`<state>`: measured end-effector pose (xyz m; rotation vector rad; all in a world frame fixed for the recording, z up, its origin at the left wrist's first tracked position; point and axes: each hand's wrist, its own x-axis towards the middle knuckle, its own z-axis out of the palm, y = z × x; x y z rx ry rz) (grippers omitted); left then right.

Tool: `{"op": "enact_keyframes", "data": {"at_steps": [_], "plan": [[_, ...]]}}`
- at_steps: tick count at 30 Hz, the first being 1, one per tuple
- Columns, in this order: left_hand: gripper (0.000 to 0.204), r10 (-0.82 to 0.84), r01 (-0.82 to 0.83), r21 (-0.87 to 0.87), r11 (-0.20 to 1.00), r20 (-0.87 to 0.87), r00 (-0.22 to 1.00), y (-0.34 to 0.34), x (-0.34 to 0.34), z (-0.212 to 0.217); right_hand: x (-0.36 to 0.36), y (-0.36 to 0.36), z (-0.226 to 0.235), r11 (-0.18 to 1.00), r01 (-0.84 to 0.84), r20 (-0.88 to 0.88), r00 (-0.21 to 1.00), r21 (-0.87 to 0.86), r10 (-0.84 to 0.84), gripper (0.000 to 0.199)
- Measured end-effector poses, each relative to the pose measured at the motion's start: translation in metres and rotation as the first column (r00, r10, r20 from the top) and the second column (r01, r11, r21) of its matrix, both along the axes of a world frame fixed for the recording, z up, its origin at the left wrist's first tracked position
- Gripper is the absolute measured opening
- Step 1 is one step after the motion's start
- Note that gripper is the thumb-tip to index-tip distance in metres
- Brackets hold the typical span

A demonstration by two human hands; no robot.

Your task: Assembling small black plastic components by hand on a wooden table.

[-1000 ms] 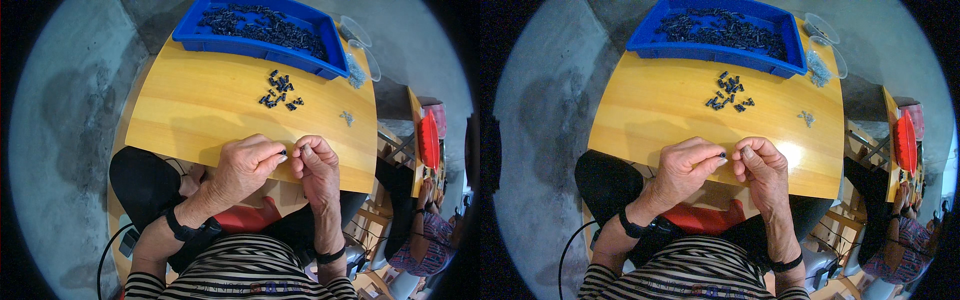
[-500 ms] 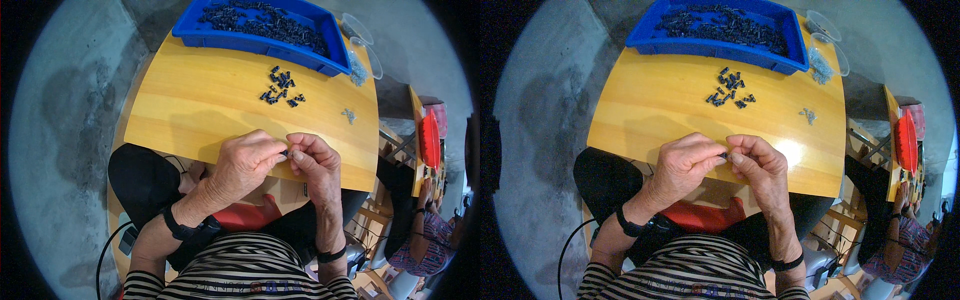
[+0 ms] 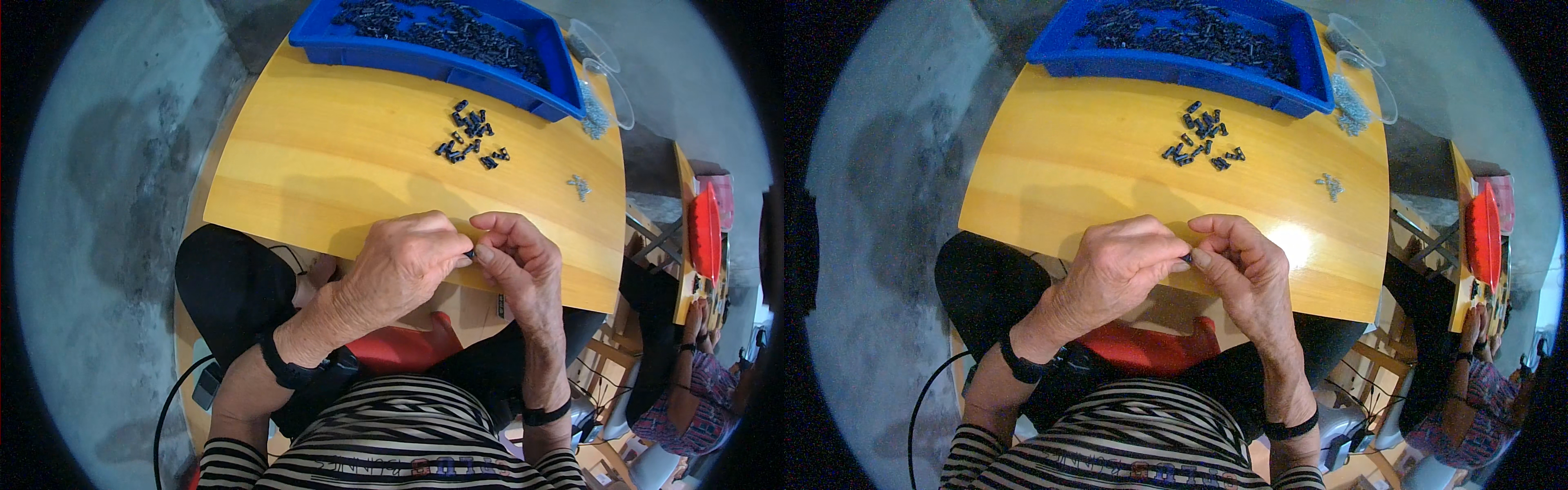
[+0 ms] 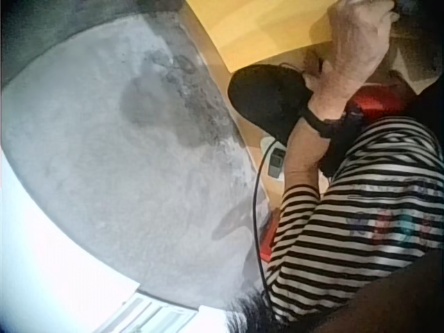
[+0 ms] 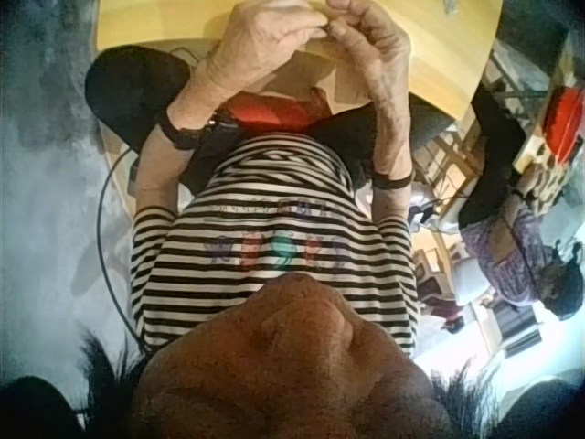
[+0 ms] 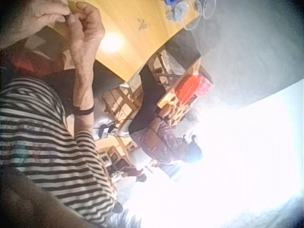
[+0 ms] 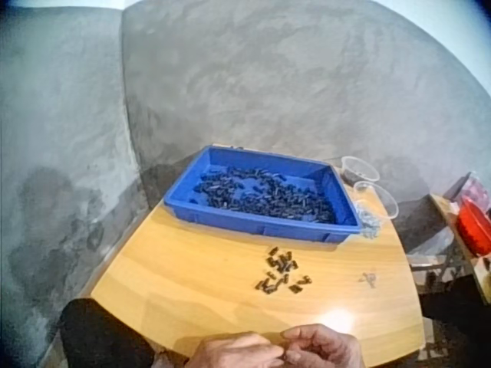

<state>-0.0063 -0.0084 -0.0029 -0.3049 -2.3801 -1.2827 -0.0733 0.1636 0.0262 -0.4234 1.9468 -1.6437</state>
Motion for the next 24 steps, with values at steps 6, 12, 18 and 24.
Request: {"op": "enact_keyframes", "data": {"at_steps": [6, 12, 18, 24], "plan": [[0.015, -0.031, 0.032, -0.041, 0.999, 0.02, 0.999, -0.002, 0.0, -0.001, 0.003, -0.003, -0.003, 0.994, -0.005, -0.228, 0.973, 0.106, 0.029, 0.024], [0.013, -0.031, 0.032, -0.019, 0.999, 0.057, 0.998, -0.001, -0.002, -0.001, 0.004, -0.004, -0.009, 0.993, 0.008, -0.336, 0.941, 0.118, 0.032, 0.021], [0.011, 0.002, -0.007, 0.099, 0.995, 0.055, 0.998, 0.001, -0.002, 0.0, -0.003, -0.003, -0.007, 0.999, -0.033, -0.107, 0.994, -0.004, 0.032, 0.018], [0.01, 0.015, -0.023, 0.151, 0.988, 0.056, 0.998, 0.002, -0.002, 0.001, -0.01, 0.003, -0.003, 0.99, -0.086, 0.107, 0.989, -0.112, 0.099, 0.019]]}}
